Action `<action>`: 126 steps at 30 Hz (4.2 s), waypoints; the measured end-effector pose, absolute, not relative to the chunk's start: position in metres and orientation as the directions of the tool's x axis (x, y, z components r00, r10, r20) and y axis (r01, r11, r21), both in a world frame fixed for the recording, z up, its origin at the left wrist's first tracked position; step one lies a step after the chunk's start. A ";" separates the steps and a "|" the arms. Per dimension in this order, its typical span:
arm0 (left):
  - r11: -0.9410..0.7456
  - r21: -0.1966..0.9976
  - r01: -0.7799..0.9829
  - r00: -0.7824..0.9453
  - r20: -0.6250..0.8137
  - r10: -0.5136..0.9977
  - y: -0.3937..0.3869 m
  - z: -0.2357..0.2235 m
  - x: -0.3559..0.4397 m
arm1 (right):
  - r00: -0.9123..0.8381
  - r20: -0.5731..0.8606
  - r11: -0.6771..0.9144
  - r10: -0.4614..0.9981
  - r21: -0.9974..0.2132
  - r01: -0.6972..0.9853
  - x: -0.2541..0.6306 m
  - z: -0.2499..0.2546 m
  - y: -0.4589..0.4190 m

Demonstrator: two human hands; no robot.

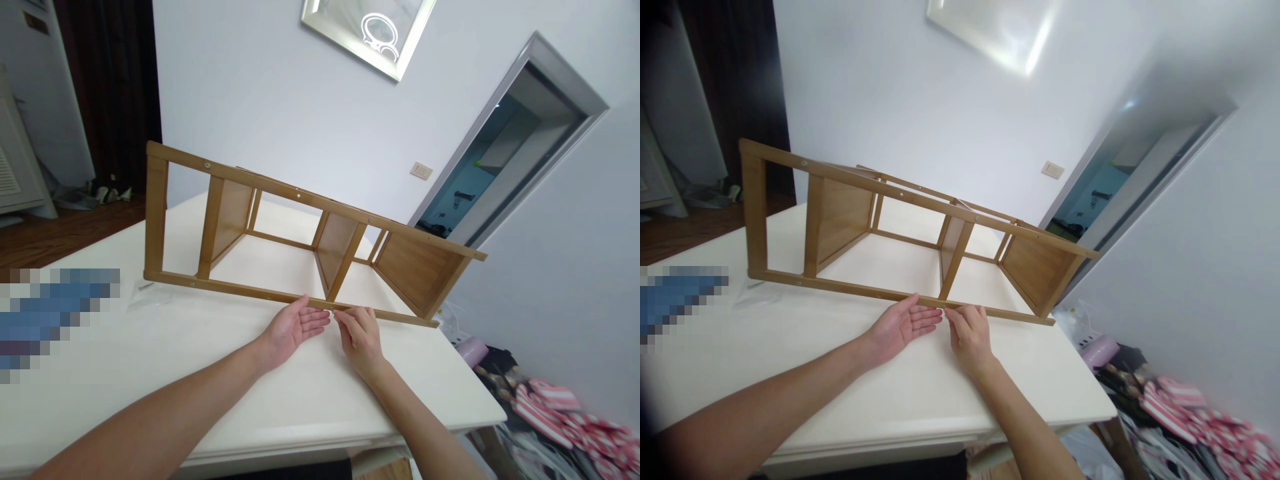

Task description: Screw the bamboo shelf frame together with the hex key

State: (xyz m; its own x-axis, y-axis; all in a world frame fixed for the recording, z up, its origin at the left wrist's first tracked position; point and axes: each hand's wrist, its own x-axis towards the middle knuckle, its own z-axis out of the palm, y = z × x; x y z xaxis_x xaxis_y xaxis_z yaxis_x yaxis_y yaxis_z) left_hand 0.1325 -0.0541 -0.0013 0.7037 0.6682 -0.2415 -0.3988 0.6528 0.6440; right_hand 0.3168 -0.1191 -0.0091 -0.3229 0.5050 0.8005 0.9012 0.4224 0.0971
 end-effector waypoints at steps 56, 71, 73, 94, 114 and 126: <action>0.558 0.621 -0.551 0.476 -0.315 0.821 -0.034 -0.003 0.137 | -0.188 0.845 0.332 0.500 0.014 0.943 0.315 -0.004 -0.118; 0.408 0.643 -0.648 0.183 -0.389 0.903 -0.018 -0.008 0.125 | -0.133 0.745 0.038 0.654 0.143 0.989 0.330 -0.010 -0.118; 0.399 0.637 -0.660 0.157 -0.402 0.902 -0.017 -0.008 0.124 | -0.128 0.707 0.046 0.696 0.135 0.990 0.331 -0.013 -0.115; -0.750 0.538 0.385 0.605 0.466 0.645 -0.048 -0.012 0.154 | -0.171 0.512 0.234 0.842 -0.062 0.970 0.322 -0.025 -0.102; -0.849 0.258 0.460 0.774 0.353 0.527 -0.063 -0.012 0.230 | 0.464 0.589 -0.092 0.662 -0.549 0.830 0.404 -0.027 -0.190; -0.806 0.286 0.518 0.668 0.453 0.590 -0.067 -0.027 0.236 | 0.336 0.485 -0.003 0.807 -0.567 0.824 0.411 -0.030 -0.174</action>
